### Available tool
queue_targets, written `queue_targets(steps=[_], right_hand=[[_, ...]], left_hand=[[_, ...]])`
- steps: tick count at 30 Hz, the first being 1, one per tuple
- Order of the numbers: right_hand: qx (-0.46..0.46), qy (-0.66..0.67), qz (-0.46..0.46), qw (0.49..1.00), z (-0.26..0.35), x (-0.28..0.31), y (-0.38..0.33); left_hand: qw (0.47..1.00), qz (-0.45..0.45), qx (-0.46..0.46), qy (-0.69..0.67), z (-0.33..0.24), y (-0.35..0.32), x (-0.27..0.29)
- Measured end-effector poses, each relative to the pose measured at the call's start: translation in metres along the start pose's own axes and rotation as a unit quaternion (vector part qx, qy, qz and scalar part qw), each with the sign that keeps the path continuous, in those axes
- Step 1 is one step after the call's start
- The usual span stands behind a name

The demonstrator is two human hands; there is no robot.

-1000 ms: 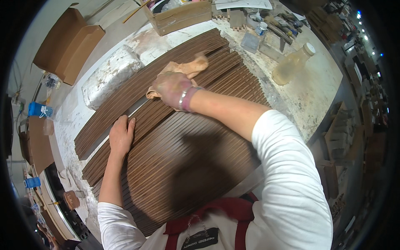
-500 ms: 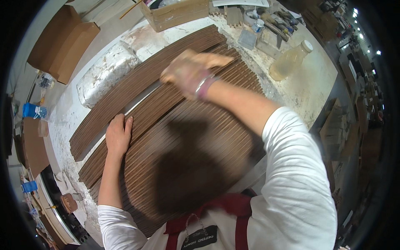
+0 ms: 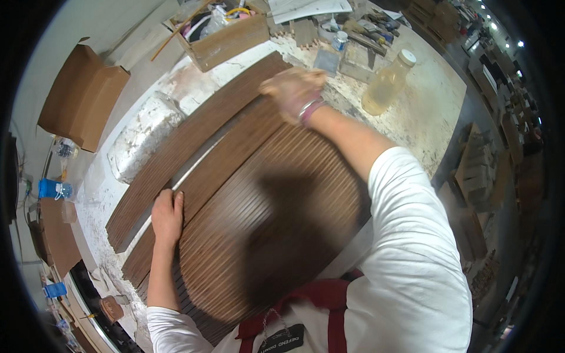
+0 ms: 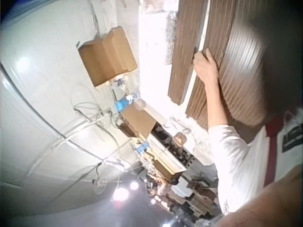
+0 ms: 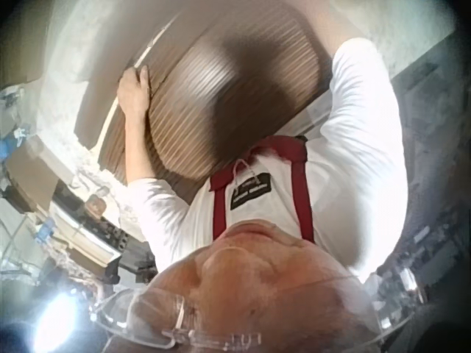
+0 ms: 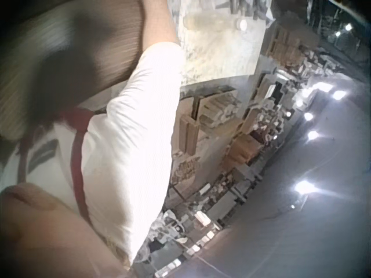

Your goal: The person cleans wood panels by wiping them with a cloth. The person uses a liquid from a bottle to dampen the cloth, then wipes across the surface and edges of several grooved wooden panels on a workbench.

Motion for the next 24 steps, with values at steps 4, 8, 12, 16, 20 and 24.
queue_targets(steps=[4, 8, 12, 16, 20, 24], right_hand=[[-0.202, 0.060, -0.018, 0.977, -0.049, 0.046, 0.026], [0.025, -0.010, -0.075, 0.997, 0.018, 0.043, 0.005], [0.312, 0.083, -0.037, 0.946, 0.128, -0.021, -0.028], [0.233, -0.090, 0.165, 0.954, 0.152, -0.047, -0.042], [0.264, 0.181, -0.074, 0.945, 0.027, -0.059, 0.053], [0.057, -0.038, -0.037, 0.997, 0.005, -0.004, 0.064]], left_hand=[[0.997, -0.026, -0.050, 0.055, -0.002, 0.007, 0.023], [0.967, -0.153, 0.043, 0.197, 0.074, 0.002, 0.040], [0.968, -0.128, 0.158, 0.148, 0.096, 0.014, 0.011], [0.983, -0.139, 0.080, 0.090, 0.108, 0.016, 0.010], [0.988, -0.049, 0.092, 0.113, 0.101, 0.011, 0.012], [0.986, -0.047, 0.110, 0.115, 0.104, 0.007, 0.013]])
Point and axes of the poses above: each hand's wrist, its own y-axis towards the middle knuckle, its own x-axis out of the back of the hand, z = x × y, the point moved 1 cm from there along y, towards the middle knuckle, and after that the axes turned 15 degrees about -x, right-handed, at the moved point
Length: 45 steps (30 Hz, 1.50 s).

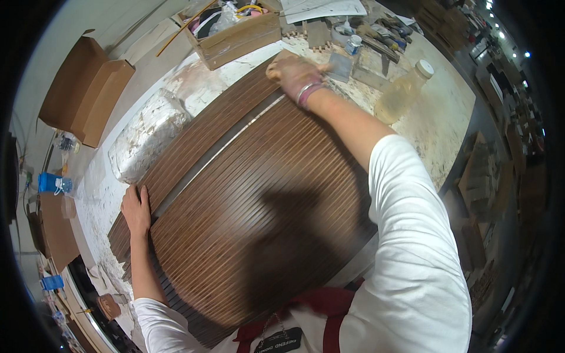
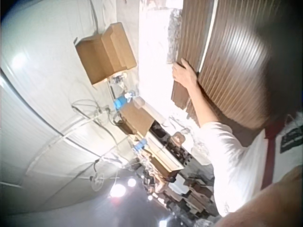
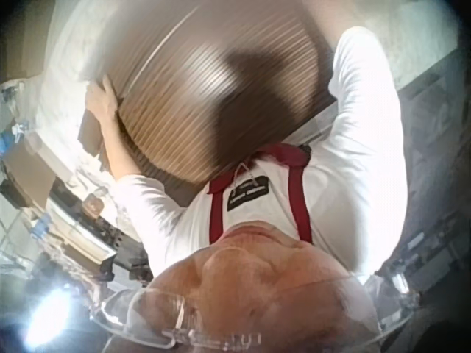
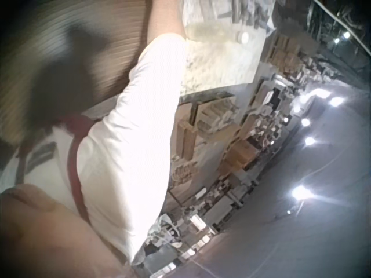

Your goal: The person cleans wood panels by wiping them with a cloth. The person uses a liquid from a bottle to dampen the cloth, then wipes across the surface and edges of several grooved wooden panels on a workbench.

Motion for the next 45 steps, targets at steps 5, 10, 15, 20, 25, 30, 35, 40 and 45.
queue_targets(steps=[5, 10, 15, 20, 25, 30, 35, 40, 45], right_hand=[[0.114, 0.033, 0.027, 0.993, 0.064, -0.011, -0.047], [-0.118, 0.012, 0.026, 0.993, -0.007, 0.011, 0.010], [-0.229, 0.138, 0.024, 0.963, -0.051, -0.006, 0.050], [-0.236, 0.087, 0.011, 0.968, -0.065, -0.022, 0.060], [-0.214, 0.079, 0.061, 0.972, -0.077, -0.002, 0.047], [-0.060, 0.093, 0.010, 0.994, 0.009, 0.019, 0.011], [0.174, 0.107, -0.025, 0.978, 0.087, -0.026, -0.049], [-0.034, 0.128, -0.113, 0.985, -0.037, -0.022, 0.020], [0.154, 0.071, 0.004, 0.986, 0.061, -0.031, -0.047]], left_hand=[[1.000, 0.008, 0.017, -0.024, 0.002, -0.005, 0.002], [0.999, -0.005, 0.024, -0.041, -0.001, -0.001, 0.005], [0.999, -0.016, 0.004, -0.040, 0.004, -0.003, 0.004], [0.994, 0.101, 0.013, -0.034, 0.000, -0.007, 0.010], [0.979, 0.182, -0.084, -0.020, -0.068, -0.020, 0.023], [0.984, 0.124, -0.113, -0.052, -0.074, -0.026, 0.013], [0.986, 0.124, -0.102, -0.049, -0.073, -0.027, 0.017], [0.987, 0.097, -0.118, -0.055, -0.075, -0.025, 0.015], [0.989, 0.105, -0.085, -0.053, -0.072, -0.030, 0.014]])
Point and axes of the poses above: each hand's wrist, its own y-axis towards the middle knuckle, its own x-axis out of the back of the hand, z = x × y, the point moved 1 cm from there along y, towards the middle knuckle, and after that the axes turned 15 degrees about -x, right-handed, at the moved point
